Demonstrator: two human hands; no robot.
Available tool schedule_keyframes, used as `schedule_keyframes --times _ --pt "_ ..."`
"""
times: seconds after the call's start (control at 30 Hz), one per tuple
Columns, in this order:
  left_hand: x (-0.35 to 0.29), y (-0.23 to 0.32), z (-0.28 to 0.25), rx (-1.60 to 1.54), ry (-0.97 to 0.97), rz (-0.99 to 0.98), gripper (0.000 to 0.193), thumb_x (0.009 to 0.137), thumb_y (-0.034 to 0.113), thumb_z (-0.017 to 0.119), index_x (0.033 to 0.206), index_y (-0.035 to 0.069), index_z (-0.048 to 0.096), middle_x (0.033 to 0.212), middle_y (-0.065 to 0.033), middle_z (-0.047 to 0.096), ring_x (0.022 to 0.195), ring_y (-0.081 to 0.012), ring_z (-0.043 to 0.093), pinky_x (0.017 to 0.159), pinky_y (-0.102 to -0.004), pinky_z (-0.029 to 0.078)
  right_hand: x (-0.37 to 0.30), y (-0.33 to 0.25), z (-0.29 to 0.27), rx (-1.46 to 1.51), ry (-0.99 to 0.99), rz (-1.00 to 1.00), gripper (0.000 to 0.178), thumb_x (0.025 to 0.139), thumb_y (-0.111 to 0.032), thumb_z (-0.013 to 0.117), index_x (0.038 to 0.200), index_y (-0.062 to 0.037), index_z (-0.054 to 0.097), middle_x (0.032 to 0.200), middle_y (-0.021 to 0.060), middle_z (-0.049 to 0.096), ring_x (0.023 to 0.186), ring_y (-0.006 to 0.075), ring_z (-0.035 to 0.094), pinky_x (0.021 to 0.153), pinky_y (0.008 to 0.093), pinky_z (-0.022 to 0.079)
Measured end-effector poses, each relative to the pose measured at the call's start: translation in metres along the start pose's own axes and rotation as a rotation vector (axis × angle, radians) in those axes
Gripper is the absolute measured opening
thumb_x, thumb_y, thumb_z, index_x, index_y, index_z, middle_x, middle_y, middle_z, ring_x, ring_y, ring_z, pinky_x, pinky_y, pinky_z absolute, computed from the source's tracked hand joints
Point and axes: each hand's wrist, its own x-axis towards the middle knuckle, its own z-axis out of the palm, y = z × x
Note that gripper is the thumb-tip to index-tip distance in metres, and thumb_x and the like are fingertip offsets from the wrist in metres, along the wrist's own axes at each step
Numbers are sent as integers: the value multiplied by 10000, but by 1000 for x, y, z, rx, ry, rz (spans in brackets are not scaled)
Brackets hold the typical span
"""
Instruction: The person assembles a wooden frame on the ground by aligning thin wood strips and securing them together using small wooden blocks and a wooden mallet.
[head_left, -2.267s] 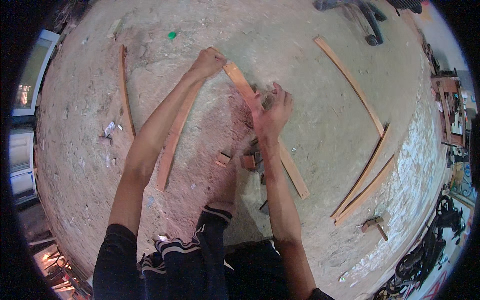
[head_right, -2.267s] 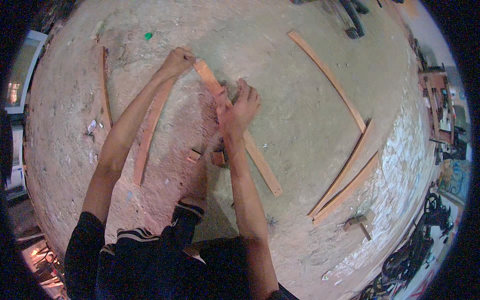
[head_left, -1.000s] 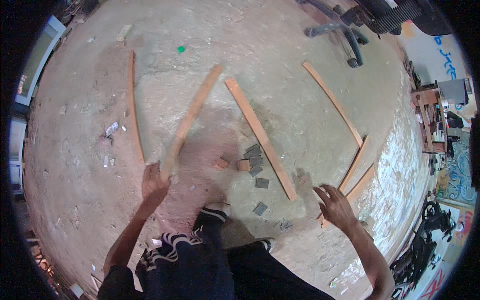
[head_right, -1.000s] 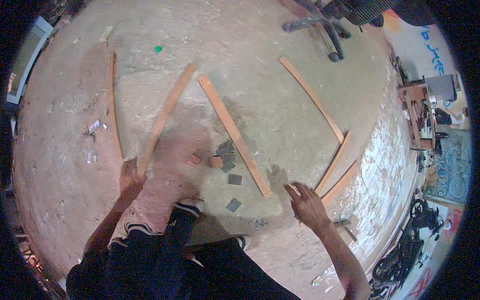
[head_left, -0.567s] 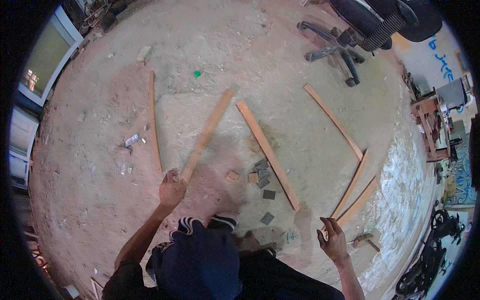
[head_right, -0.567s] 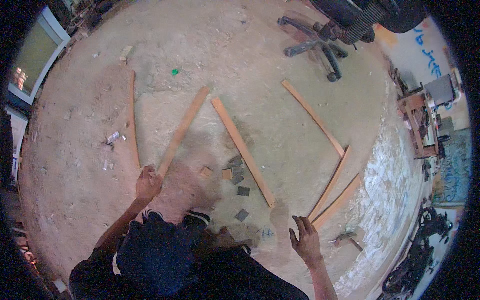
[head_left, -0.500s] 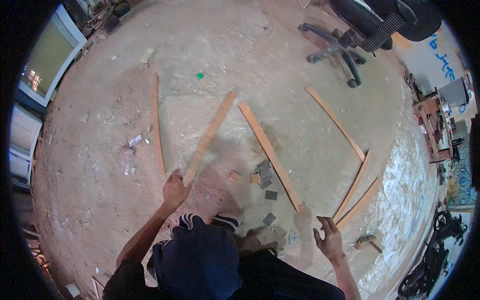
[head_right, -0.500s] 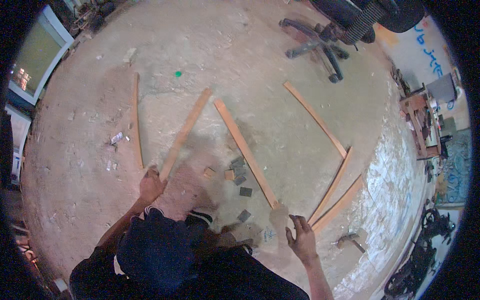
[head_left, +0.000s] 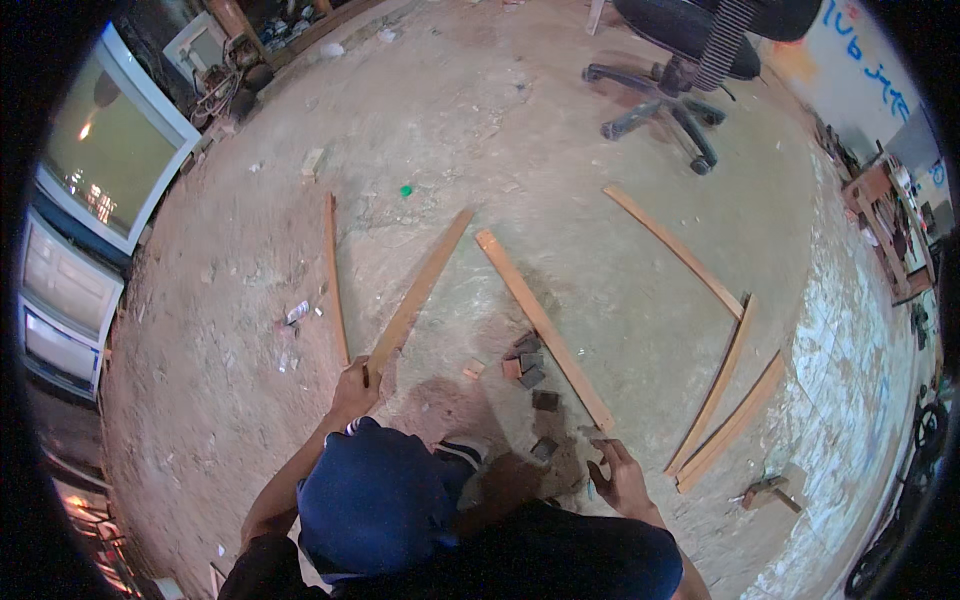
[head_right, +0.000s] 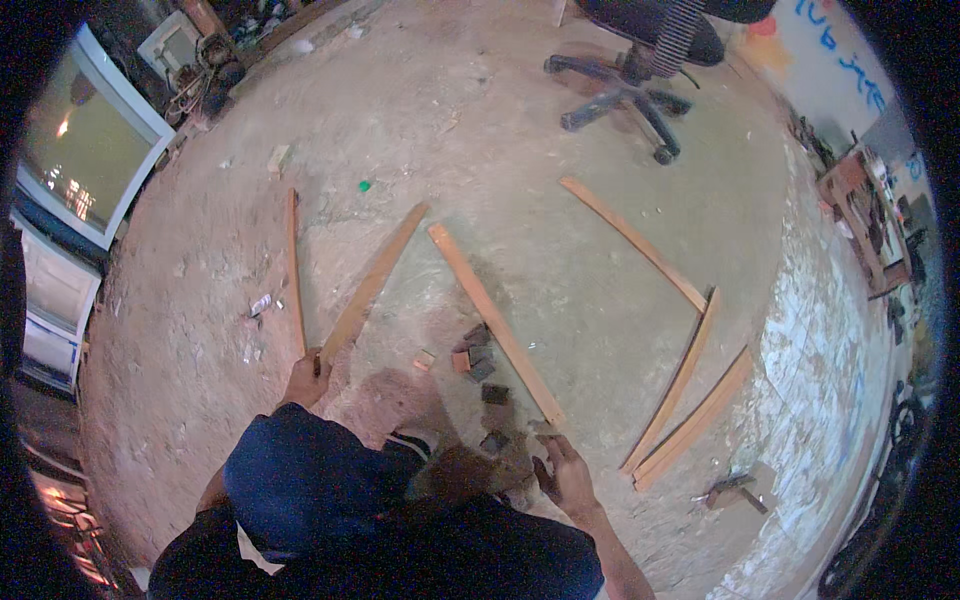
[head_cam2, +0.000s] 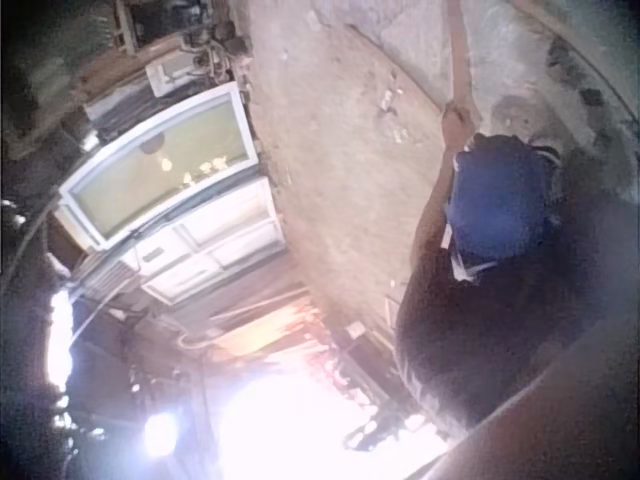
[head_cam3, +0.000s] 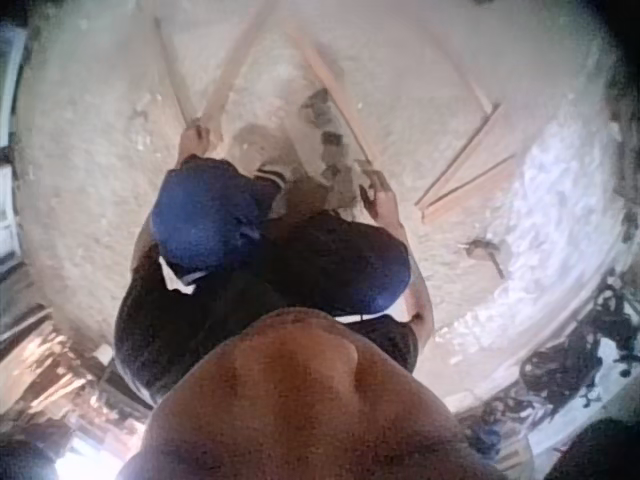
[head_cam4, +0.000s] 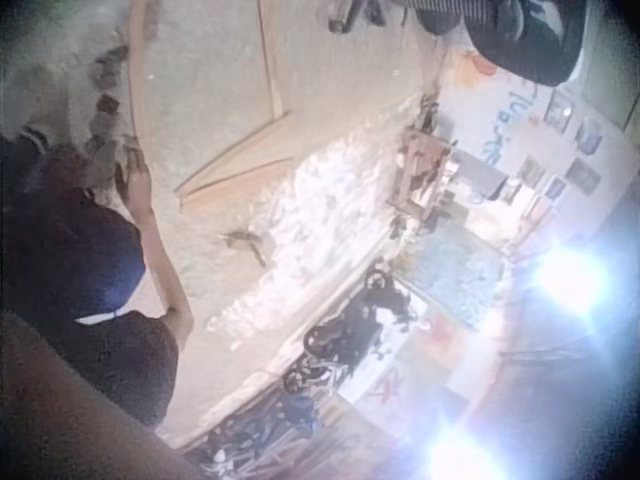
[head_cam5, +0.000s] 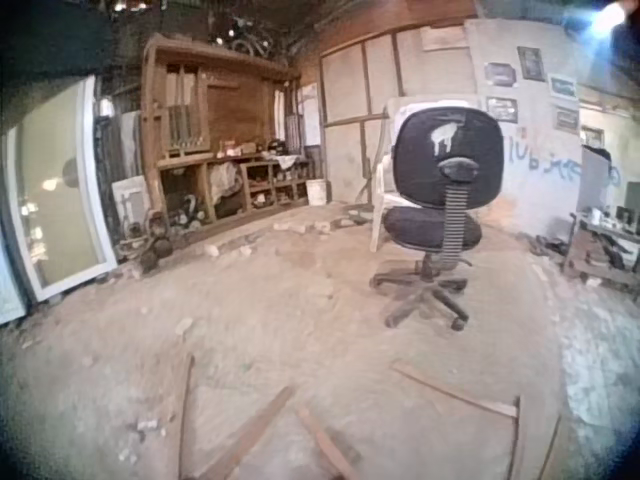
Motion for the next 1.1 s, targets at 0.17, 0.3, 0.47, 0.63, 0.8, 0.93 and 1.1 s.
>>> schedule_keyframes --times 0.17,0.3,0.47,0.63,0.8,0.93,1.1 --pt "7 10 -6 -7 -25 -132 281 918 239 710 993 -32 700 738 -186 674 687 -261 649 649 -408 506 5 11 9 101 60 -42 412 850 4 731 1245 1 616 1177 172 651 892 324 699 761 399 585" --pt "23 47 -11 -57 83 16 236 912 205 729 981 -18 695 755 -124 661 684 -194 609 649 -368 498 1 33 9 31 90 -74 414 881 -61 714 1280 -23 607 1184 159 648 893 322 696 781 412 586" --pt "64 83 2 -115 118 172 179 928 154 718 984 -8 668 744 -77 631 693 -151 578 640 -336 481 -9 59 -4 19 140 142 395 890 -109 706 1261 -17 604 1143 179 646 897 342 692 794 432 576" --pt "103 124 42 -158 -24 316 240 978 215 696 982 -18 638 718 -20 530 663 -108 450 591 -317 398 -30 129 -21 -265 581 453 474 862 -151 729 1288 -1 582 1167 221 622 1112 415 598 973 483 500" --pt "146 130 97 -417 -95 387 222 970 178 693 1006 -37 653 770 -4 561 715 -110 474 644 -297 422 -38 195 -1 -452 895 721 488 866 -176 753 1273 33 581 1124 229 623 1085 400 603 954 462 496" --pt "181 158 109 -316 -157 321 221 933 156 711 1023 -41 665 809 -17 585 768 -113 500 707 -315 448 -30 196 16 -269 874 767 505 869 -247 781 1231 36 569 999 231 603 984 417 589 854 505 480" --pt "223 165 108 -336 -247 370 221 904 123 700 1049 -43 679 816 -30 621 764 -133 547 720 -328 470 -29 216 10 -235 901 886 414 881 -275 766 1137 19 626 944 208 602 905 402 599 782 491 489"
